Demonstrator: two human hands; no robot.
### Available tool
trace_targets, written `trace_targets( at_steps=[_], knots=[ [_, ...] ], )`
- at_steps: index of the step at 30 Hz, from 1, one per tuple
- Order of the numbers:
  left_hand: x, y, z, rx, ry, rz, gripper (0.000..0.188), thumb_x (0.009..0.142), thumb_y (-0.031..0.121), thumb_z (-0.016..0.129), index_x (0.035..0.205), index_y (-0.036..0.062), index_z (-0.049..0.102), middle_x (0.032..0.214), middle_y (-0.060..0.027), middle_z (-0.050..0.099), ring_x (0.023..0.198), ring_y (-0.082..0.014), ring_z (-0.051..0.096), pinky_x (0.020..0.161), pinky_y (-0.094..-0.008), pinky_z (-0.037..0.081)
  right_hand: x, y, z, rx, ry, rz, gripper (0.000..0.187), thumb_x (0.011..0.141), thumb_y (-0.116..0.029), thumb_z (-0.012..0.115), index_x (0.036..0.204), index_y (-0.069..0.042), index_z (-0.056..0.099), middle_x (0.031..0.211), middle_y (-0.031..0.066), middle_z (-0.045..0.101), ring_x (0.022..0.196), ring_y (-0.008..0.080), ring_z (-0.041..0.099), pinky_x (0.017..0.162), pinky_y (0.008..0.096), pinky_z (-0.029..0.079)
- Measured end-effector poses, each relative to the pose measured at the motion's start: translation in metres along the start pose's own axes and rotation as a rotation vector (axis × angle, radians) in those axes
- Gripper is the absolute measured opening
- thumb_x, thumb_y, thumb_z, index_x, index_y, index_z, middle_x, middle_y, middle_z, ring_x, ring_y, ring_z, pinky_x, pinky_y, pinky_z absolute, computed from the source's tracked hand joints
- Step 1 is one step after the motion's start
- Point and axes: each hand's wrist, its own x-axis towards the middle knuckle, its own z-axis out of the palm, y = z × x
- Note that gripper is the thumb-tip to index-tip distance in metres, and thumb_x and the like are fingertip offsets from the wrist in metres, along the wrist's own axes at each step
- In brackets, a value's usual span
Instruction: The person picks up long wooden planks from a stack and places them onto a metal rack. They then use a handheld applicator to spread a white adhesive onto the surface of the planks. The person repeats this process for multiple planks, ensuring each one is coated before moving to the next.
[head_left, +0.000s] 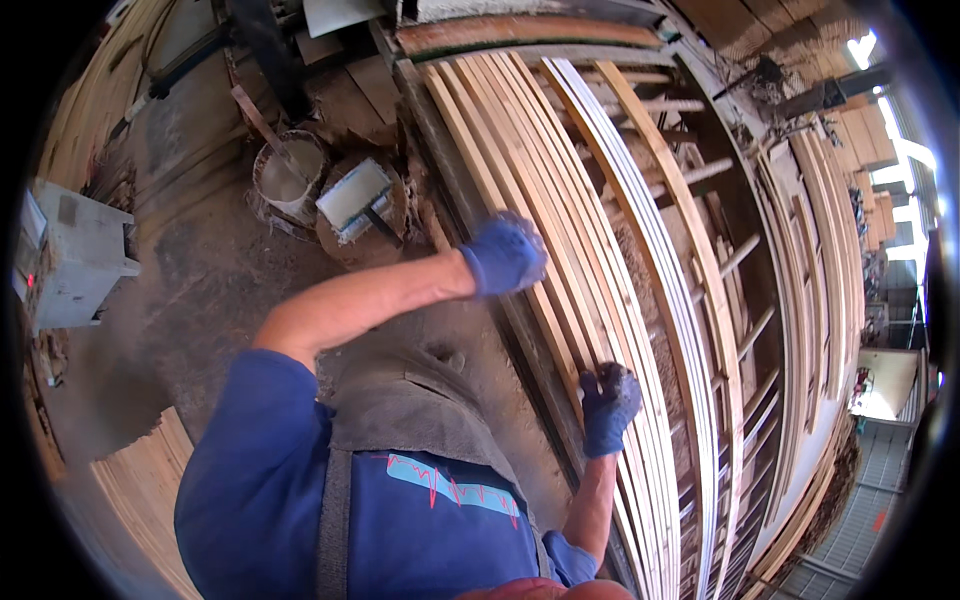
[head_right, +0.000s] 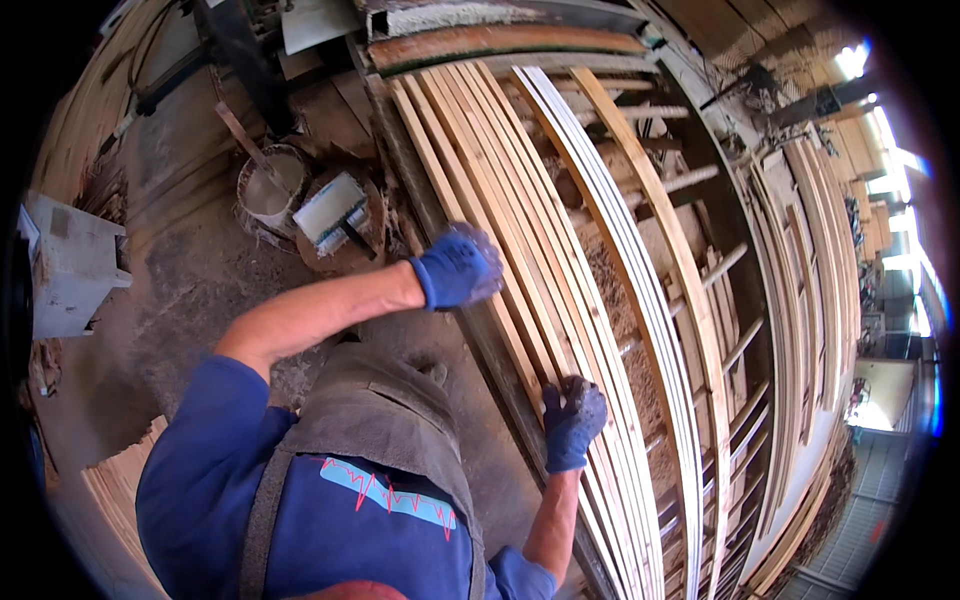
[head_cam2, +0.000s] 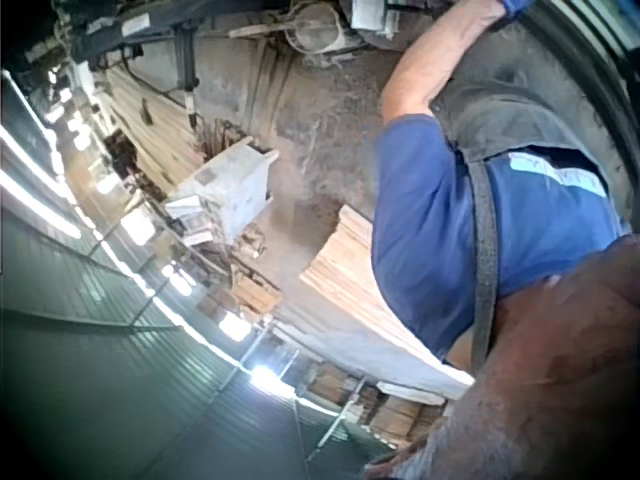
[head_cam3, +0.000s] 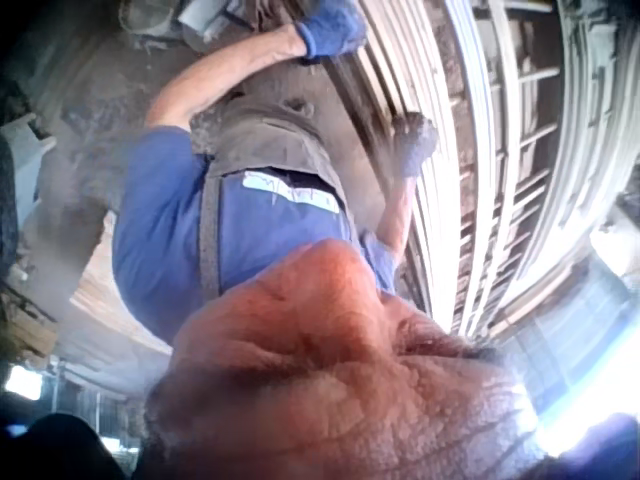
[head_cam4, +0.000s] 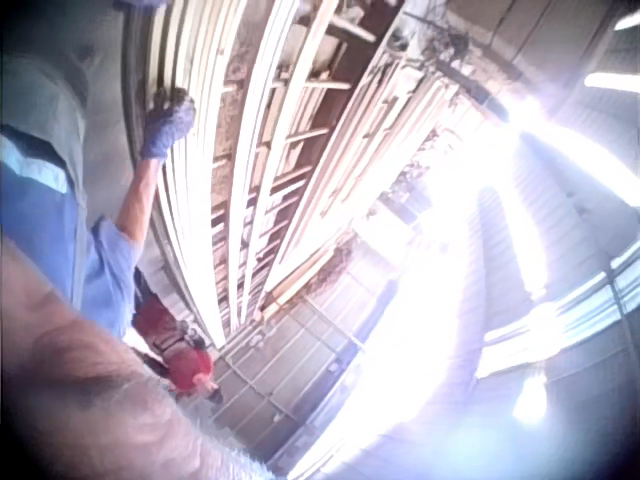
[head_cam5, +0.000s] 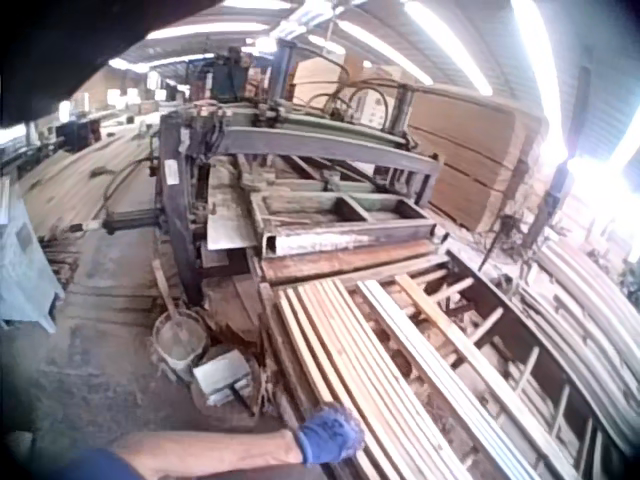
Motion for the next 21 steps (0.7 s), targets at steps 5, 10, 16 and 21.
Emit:
trace_targets(
  at_steps=[5, 10, 16, 21],
  knots=[
    [0.012, -0.007, 0.020, 0.127, 0.128, 0.082, 0.025, 0.087, 0.031, 0.057, 0.069, 0.0141, 0.059, 0.073, -0.0033, 0.059, 0.069, -0.0200, 0.057, 0.073, -0.0388, 0.051, 0.002, 0.013, 0.008, -0.212, 0.037, -0.077, 0.022, 0.076, -0.027, 0.075, 0.086, -0.011, 0.065, 0.079, 0.0097, 0.064, 0.076, 0.0319, 0.061, 0.066, 0.0466, 0.047],
    [0.005, -0.007, 0.003, 0.035, 0.060, 0.094, 0.024, 0.085, 0.031, 0.059, 0.073, 0.0104, 0.062, 0.073, -0.0030, 0.058, 0.072, -0.0240, 0.054, 0.074, -0.0427, 0.044, -0.004, -0.015, 0.014, -0.350, 0.115, -0.015, 0.021, 0.078, -0.027, 0.073, 0.089, -0.011, 0.066, 0.078, 0.0111, 0.064, 0.074, 0.0327, 0.062, 0.066, 0.0455, 0.048],
    [0.003, -0.020, 0.050, -0.289, 0.203, 0.024, 0.026, 0.085, 0.038, 0.062, 0.082, 0.0118, 0.067, 0.082, -0.0049, 0.063, 0.085, -0.0234, 0.057, 0.089, -0.0483, 0.044, 0.005, -0.052, -0.012, -0.136, 0.063, -0.030, 0.017, 0.081, -0.015, 0.071, 0.094, -0.005, 0.069, 0.086, 0.0141, 0.069, 0.080, 0.0320, 0.066, 0.073, 0.0413, 0.053],
    [-0.079, -0.027, 0.010, -0.376, 0.358, -0.088, 0.040, 0.088, 0.039, 0.061, 0.115, 0.0105, 0.065, 0.123, -0.0109, 0.063, 0.122, -0.0306, 0.054, 0.111, -0.0530, 0.033, 0.023, -0.165, -0.003, 0.540, 0.008, -0.011, 0.013, 0.086, -0.008, 0.067, 0.098, -0.003, 0.070, 0.094, 0.0156, 0.071, 0.087, 0.0299, 0.068, 0.078, 0.0371, 0.055]
  ],
)
